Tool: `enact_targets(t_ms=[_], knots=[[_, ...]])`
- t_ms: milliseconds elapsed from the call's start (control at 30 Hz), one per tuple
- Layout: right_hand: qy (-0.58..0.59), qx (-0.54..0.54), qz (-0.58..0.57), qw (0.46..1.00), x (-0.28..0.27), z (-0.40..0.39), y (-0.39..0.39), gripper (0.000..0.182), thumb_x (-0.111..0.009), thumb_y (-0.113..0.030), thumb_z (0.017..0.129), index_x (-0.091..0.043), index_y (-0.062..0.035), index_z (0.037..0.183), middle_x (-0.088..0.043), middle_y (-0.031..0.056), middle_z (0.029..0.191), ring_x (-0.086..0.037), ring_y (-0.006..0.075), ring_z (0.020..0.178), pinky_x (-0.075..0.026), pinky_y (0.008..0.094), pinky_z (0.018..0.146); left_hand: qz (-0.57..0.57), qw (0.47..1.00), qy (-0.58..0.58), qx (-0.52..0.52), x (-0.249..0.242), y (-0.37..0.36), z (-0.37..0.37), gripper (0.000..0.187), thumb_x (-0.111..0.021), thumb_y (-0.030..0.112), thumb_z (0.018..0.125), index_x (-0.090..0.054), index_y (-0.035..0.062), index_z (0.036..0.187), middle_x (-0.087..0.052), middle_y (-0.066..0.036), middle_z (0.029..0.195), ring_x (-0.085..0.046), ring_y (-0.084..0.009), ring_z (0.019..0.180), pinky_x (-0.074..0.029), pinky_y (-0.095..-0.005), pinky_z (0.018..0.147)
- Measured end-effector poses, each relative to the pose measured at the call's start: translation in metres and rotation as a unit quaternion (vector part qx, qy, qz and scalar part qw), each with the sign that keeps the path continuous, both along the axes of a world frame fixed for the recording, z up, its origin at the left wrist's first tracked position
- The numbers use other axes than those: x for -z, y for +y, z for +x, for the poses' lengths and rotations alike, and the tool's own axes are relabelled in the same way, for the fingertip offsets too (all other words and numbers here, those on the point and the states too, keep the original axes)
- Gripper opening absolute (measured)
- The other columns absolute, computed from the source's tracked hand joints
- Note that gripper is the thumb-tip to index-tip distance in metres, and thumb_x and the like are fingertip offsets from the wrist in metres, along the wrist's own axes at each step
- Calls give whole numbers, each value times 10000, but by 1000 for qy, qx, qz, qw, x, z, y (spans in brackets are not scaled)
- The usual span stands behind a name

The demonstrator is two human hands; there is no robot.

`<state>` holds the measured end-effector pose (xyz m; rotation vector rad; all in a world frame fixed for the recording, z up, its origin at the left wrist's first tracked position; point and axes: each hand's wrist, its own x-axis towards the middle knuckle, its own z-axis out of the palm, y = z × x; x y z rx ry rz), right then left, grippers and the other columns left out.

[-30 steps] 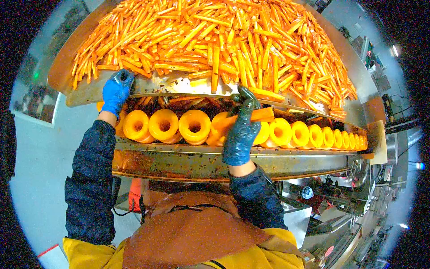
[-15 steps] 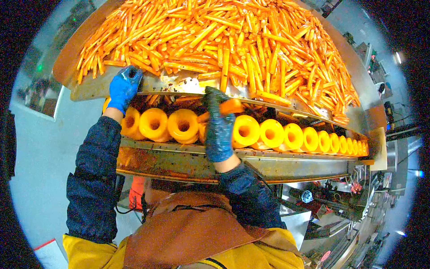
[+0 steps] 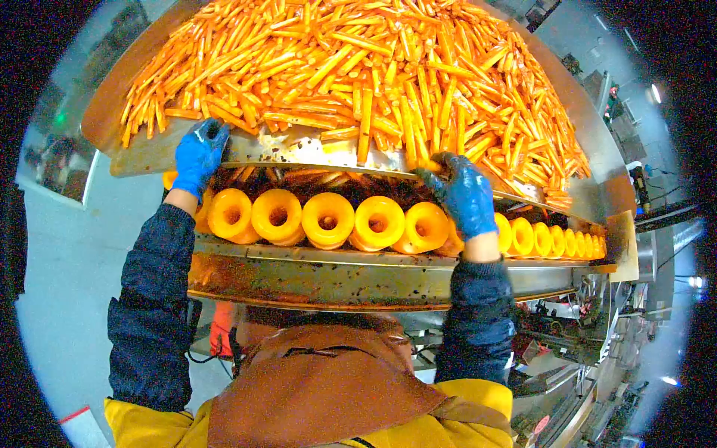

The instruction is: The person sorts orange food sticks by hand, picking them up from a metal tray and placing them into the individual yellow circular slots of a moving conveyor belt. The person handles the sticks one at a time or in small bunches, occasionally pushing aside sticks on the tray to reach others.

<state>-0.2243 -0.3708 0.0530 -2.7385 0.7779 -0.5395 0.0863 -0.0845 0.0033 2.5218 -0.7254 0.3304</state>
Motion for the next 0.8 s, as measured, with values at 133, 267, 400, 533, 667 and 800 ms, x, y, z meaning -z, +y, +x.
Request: enact_targets(t_ms=[133, 267, 400, 533, 667, 800], knots=[[109, -110, 21, 988, -14, -1, -44, 299, -732, -239, 749, -642, -34, 947, -652, 124, 845, -637, 271, 787, -499, 356, 727, 15, 1000, 20, -7, 1, 0, 3, 334, -568, 430, 819, -640, 105, 855, -631, -136, 914, -599, -333, 842, -477, -425, 724], [-14, -54, 156, 986, -6, 7, -104, 370, -690, -321, 785, -628, -14, 981, -660, 151, 922, -642, 261, 838, -488, 340, 756, -11, 1000, -10, 10, 6, 1, 5, 325, -575, 416, 814, -642, 100, 851, -630, -137, 911, -599, -338, 832, -478, -421, 714], [120, 150, 11, 981, -32, 50, -96, 598, -627, -543, 757, -614, 21, 955, -636, 224, 918, -609, 355, 868, -464, 407, 775, -14, 1000, -22, 9, 4, 0, 2, 314, -583, 404, 811, -644, 98, 853, -632, -135, 907, -598, -336, 839, -476, -420, 714], [180, 59, -49, 981, -18, 85, -72, 555, -682, -468, 690, -620, 23, 941, -622, 262, 970, -589, 370, 988, -455, 420, 822, -3, 1000, 17, -7, -3, -1, -1, 313, -586, 400, 809, -643, 95, 853, -632, -129, 904, -595, -330, 853, -474, -413, 726], [186, 72, 51, 979, -5, 89, -99, 461, -672, -406, 699, -643, 5, 907, -649, 210, 916, -620, 316, 870, -469, 381, 741, -10, 1000, 8, 3, 1, 0, 0, 324, -581, 405, 814, -634, 87, 842, -628, -128, 907, -594, -330, 851, -474, -414, 730], [-95, 49, 394, 913, -10, 42, -105, 267, -562, -305, 830, -695, -106, 949, -482, -33, 624, -419, 87, 519, -313, 223, 493, -14, 1000, -15, -9, -1, 0, -4, 334, -575, 411, 818, -629, 82, 836, -627, -133, 905, -594, -332, 849, -473, -420, 727]])
